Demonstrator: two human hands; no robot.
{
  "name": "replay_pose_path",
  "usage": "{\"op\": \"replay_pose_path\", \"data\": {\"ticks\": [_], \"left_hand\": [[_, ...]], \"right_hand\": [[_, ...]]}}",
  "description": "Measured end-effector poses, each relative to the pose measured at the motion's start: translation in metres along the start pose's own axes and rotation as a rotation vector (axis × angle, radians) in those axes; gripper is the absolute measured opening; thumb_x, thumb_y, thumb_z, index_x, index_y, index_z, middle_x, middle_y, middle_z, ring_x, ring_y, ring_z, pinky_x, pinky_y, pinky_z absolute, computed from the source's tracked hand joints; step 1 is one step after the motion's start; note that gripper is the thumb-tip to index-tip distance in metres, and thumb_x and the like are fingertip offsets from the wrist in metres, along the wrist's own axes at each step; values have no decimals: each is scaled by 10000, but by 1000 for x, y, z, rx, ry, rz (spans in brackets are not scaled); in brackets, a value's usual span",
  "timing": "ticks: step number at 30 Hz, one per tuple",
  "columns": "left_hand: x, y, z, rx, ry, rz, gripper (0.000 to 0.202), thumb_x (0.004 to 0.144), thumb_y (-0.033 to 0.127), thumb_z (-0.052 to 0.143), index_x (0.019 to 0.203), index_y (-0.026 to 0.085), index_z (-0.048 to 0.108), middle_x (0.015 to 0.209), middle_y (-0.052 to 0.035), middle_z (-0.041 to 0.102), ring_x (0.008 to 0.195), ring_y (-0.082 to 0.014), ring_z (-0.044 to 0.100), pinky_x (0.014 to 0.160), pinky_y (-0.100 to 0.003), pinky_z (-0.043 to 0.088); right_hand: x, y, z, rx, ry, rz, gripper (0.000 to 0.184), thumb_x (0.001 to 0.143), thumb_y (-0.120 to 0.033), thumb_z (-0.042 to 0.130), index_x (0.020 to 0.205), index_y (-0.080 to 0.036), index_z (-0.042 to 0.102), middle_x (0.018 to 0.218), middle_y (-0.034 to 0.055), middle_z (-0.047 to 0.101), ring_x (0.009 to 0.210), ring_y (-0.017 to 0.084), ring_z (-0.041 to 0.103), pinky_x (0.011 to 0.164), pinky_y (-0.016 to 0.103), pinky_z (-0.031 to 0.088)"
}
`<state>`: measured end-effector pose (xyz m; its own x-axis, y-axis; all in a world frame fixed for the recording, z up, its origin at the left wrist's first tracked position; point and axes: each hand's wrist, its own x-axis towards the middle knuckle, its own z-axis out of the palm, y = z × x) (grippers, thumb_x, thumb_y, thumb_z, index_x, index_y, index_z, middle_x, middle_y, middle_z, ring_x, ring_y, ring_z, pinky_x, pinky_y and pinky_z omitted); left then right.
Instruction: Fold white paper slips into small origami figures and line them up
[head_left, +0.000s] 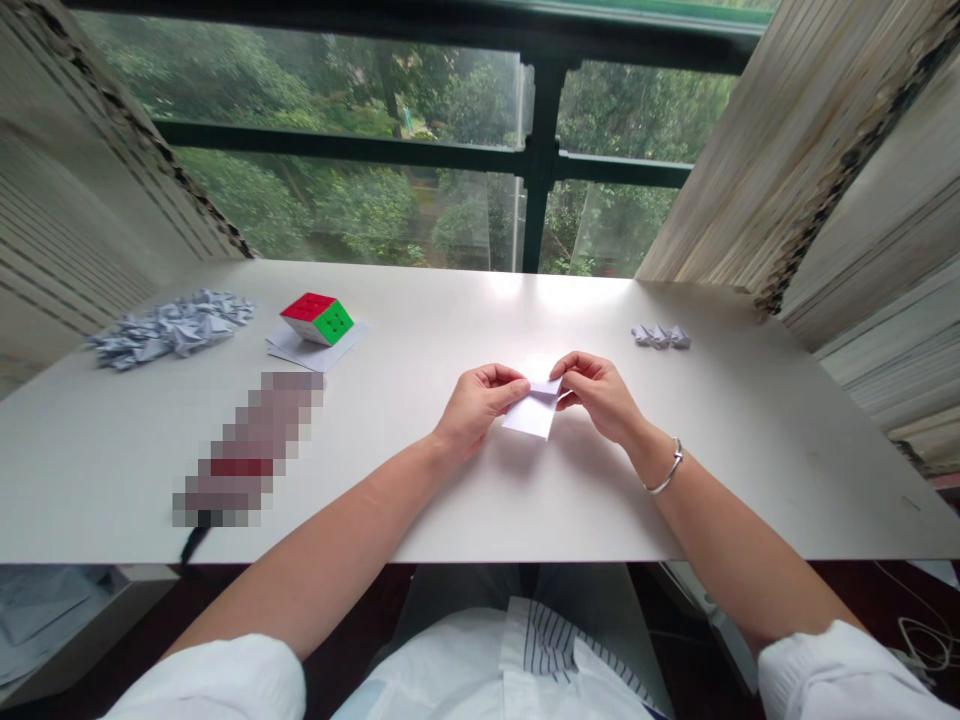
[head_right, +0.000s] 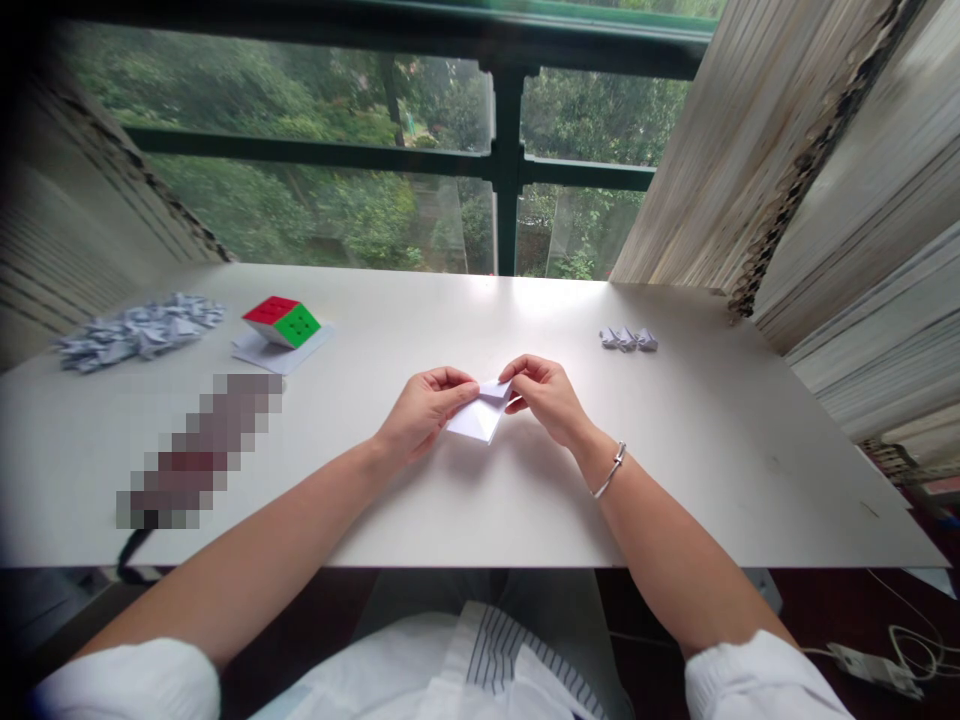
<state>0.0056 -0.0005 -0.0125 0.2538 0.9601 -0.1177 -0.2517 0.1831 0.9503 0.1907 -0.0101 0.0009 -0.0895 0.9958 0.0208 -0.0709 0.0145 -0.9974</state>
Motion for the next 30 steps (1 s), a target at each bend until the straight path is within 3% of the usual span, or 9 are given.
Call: {"op": "replay_pose_path", "data": {"ticks": [11,14,19,24,30], "left_hand": [[-1,-1,0,14,47,11,253,619,245,840,795,147,687,725,-22,677,639,-130,607,617,-259,464],[-1,0,1,39,65,55,243,617,243,840,786,148,693,738,-19,680,657,-121,600,634,-248,462],[0,-1,1,61,60,70,262,616,273,847,806,154,713,778,-32,698,705,-143,621,677,-266,484],[2,-4,0,41,17,-4,295,662,355,830,835,145,715,793,-54,701,679,-148,625,636,-276,485],[2,-4,-1,55,18,-10,289,623,287,857,816,137,703,785,-53,699,694,-148,635,658,-274,489]], "right_hand": [[0,1,2,-40,-54,-23,115,744,-234,561,735,-171,657,708,15,652,664,134,622,571,259,565],[-1,0,3,-26,-74,-33,149,764,-309,648,837,-180,663,740,10,641,677,137,615,565,262,565],[-2,2,4,-17,-84,-70,446,698,-344,779,1096,-217,622,702,-39,600,643,119,582,572,251,546],[0,5,3,-19,-65,-82,470,701,-344,777,1116,-193,617,688,-41,602,634,119,580,579,262,534],[0,5,4,20,-54,-60,553,683,-316,792,1180,-185,588,697,-42,619,629,117,579,580,260,523]]}}
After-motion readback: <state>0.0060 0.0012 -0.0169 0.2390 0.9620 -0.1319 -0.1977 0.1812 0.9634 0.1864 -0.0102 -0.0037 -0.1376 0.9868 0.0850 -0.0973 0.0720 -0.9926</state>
